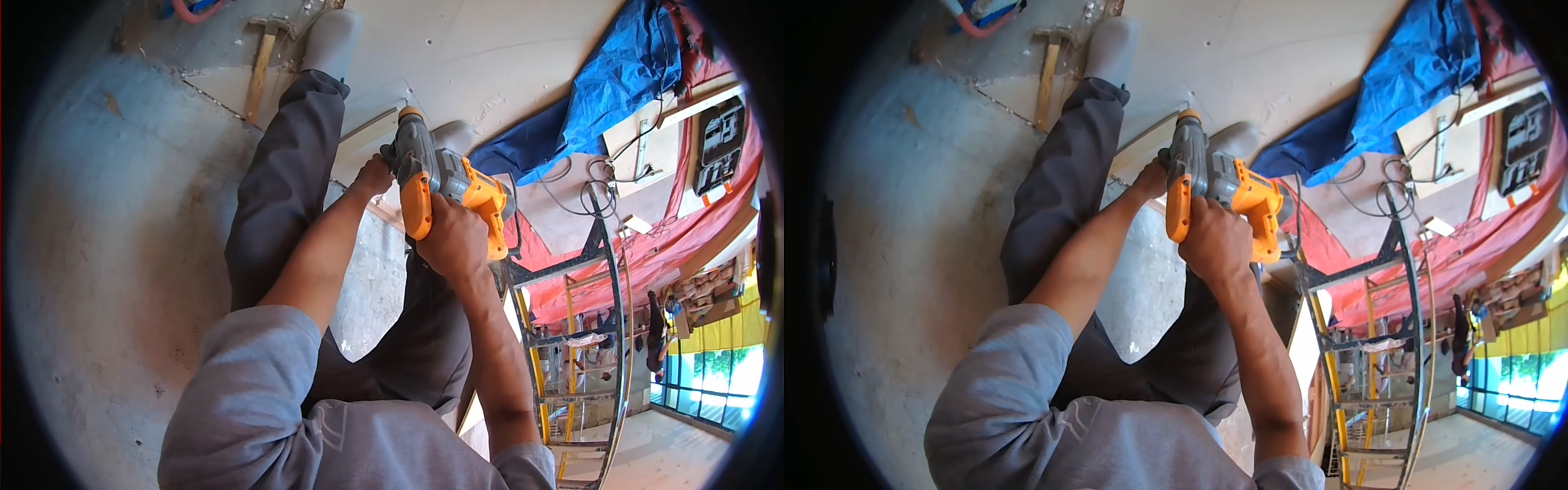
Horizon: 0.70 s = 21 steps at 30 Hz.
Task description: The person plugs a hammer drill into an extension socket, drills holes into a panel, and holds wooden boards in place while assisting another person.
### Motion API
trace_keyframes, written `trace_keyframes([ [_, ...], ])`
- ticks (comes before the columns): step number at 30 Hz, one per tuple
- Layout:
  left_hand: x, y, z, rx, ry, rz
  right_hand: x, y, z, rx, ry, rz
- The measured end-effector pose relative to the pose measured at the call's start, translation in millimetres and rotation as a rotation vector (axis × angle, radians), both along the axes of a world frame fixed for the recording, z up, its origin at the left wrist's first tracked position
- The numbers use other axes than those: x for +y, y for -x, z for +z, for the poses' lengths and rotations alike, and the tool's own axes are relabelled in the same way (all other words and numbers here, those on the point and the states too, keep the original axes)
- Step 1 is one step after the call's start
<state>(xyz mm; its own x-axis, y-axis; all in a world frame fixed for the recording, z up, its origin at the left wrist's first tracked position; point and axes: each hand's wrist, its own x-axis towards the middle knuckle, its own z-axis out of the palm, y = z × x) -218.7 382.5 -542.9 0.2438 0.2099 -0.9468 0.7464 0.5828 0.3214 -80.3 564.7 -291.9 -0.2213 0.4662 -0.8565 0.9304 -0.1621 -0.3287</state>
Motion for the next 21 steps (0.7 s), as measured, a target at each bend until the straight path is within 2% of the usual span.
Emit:
trace_keyframes([
  [2,-3.5,-3.5,-1.5,0.029,0.012,0.007,-1.4,-2.8,-4.9,-0.025,0.063,0.002],
  [6,-9.0,-6.5,-6.5,0.030,-0.050,0.003,-17.6,-5.4,-10.0,0.014,-0.001,-0.017],
  [21,-16.6,-6.5,-13.6,0.055,0.025,0.163,-28.3,-7.1,-11.9,0.076,-0.070,-0.029],
])
